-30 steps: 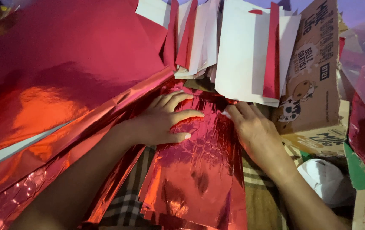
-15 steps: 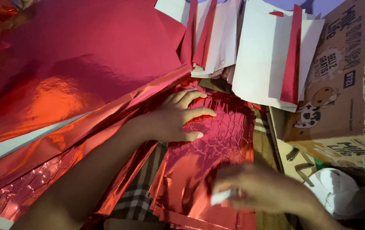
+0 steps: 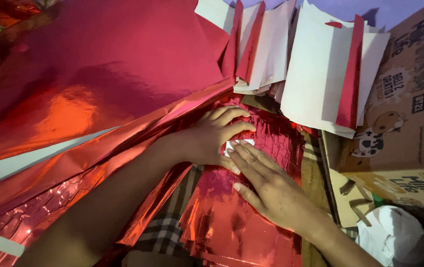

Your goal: The person repeatedly wipes a stack of red metallic foil sheets with a small white cloth. They hold the stack steady with the left hand while rubbing the surface with the right hand, occasionally lifting and repositioning the sheets.

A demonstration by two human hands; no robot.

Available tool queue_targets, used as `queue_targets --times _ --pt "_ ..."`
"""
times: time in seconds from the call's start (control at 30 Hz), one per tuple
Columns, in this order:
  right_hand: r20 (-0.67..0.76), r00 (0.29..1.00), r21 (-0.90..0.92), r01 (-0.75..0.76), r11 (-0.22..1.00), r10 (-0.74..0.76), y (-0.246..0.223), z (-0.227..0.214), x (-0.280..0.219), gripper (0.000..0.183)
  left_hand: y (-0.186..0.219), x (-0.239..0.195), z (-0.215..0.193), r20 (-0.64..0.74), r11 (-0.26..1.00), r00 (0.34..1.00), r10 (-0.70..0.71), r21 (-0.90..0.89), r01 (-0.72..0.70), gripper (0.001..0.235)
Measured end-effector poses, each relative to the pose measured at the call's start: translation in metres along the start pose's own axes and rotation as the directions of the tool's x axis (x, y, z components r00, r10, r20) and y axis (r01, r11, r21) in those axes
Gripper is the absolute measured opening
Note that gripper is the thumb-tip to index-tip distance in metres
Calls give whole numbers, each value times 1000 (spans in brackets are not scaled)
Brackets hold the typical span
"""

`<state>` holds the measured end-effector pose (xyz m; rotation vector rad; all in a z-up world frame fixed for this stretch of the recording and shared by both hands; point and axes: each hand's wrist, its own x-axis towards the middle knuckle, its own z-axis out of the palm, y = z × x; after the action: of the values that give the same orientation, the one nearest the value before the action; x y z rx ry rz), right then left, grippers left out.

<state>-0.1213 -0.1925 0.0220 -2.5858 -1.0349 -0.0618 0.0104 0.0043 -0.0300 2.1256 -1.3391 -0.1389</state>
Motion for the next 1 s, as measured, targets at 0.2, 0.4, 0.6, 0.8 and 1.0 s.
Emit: queue_targets --times 0.2,0.4,0.6,0.8,1.0 --pt "125 975 -14 -183 983 183 24 -17 -2 66 14 6 -16 182 975 968 -173 -109 194 72" --pt "28 998 -115 -55 992 59 -4 -16 4 60 -7 6 -1 19 996 1000 -9 -85 10 74" --pt "37 953 149 293 945 -301 -38 -8 -4 32 5 8 0 52 990 990 -131 -52 134 51" --pt "-96 990 13 108 994 -106 12 -13 -14 25 13 5 -12 82 995 992 -92 -36 95 50" --pt "68 976 385 165 908 -206 -48 -18 -5 12 21 7 -13 169 978 964 -207 8 209 65"
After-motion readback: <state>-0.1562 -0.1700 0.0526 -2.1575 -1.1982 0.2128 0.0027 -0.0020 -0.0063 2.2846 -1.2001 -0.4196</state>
